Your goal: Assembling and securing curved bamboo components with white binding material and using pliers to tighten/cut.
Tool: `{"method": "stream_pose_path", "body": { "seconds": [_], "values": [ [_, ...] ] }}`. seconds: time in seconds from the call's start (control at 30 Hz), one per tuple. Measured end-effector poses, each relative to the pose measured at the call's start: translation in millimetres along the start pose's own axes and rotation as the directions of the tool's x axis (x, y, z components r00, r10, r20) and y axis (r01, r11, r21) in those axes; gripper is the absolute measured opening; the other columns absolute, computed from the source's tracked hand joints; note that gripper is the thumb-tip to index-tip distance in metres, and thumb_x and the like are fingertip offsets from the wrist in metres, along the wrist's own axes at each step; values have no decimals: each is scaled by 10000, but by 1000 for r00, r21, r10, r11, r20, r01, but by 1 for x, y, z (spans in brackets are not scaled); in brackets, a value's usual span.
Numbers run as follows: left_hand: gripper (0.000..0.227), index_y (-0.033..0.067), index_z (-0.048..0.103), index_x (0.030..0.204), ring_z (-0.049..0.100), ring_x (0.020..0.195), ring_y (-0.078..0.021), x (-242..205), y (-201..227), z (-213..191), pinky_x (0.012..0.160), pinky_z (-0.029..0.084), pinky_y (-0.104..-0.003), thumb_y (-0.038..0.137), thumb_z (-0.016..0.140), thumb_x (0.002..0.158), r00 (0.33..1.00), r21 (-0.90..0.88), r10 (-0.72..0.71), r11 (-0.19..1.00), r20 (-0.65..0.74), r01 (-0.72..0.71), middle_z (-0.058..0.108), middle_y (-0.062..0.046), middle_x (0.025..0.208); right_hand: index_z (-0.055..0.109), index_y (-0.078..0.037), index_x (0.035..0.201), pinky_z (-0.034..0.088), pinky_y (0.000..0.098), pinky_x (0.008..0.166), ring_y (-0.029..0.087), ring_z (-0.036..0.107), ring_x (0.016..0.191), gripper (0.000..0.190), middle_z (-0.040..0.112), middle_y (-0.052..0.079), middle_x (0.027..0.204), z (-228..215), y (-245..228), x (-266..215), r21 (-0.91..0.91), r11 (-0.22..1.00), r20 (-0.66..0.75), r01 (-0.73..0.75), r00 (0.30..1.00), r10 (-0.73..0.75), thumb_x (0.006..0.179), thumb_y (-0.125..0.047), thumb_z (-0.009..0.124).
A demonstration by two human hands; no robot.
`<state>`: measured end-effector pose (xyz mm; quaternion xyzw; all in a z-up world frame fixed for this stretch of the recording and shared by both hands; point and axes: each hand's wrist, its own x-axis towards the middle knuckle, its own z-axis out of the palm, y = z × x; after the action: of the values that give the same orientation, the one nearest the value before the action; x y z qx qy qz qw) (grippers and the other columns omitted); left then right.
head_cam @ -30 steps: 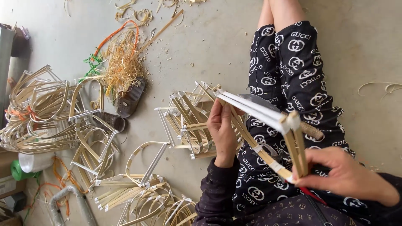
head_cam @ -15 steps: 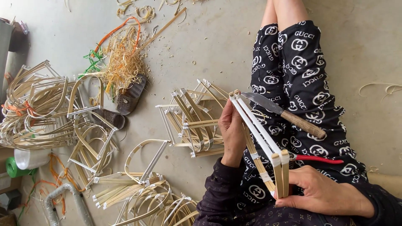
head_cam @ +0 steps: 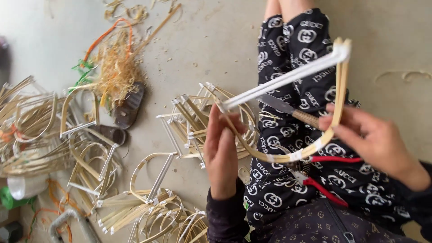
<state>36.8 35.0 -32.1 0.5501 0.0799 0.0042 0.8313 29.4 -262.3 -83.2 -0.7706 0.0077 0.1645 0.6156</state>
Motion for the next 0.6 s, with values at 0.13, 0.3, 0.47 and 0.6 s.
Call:
{"method": "stream_pose_path", "body": {
  "seconds": [0.13,0.3,0.47,0.6],
  "values": [
    [647,39,414,1560,673,1196,-216,-35,8,16,1083,555,-379,74,680,972,947,60,-99,995,307,84,661,-131,1341,545,17,1419,576,289,933,145,722,1084,431,734,100,1203,-14,12,11,77,997,-88,-23,996,30,1001,-91,551],
    [401,-6,658,1435,697,1031,-179,-35,15,34,983,553,-293,26,705,1039,770,292,-321,939,552,183,743,-118,1063,560,23,1357,641,316,848,184,760,1009,384,749,111,1134,-10,-16,19,327,944,-119,-51,988,95,989,-87,559],
    [298,-23,693,1237,705,1064,-209,-33,12,42,973,549,-302,3,745,945,756,359,-268,932,597,47,719,-134,1145,614,37,1277,607,280,811,153,745,980,291,762,110,1104,-9,-5,18,-55,995,-253,81,963,-92,994,-22,579],
    [168,-41,771,1118,752,961,-219,-42,-13,25,875,594,-297,9,782,957,790,313,-296,939,537,140,769,-128,1061,658,22,1192,580,277,737,141,754,874,177,773,106,983,-12,2,15,-251,967,-336,32,934,-118,1021,-18,636]
  ]
}}
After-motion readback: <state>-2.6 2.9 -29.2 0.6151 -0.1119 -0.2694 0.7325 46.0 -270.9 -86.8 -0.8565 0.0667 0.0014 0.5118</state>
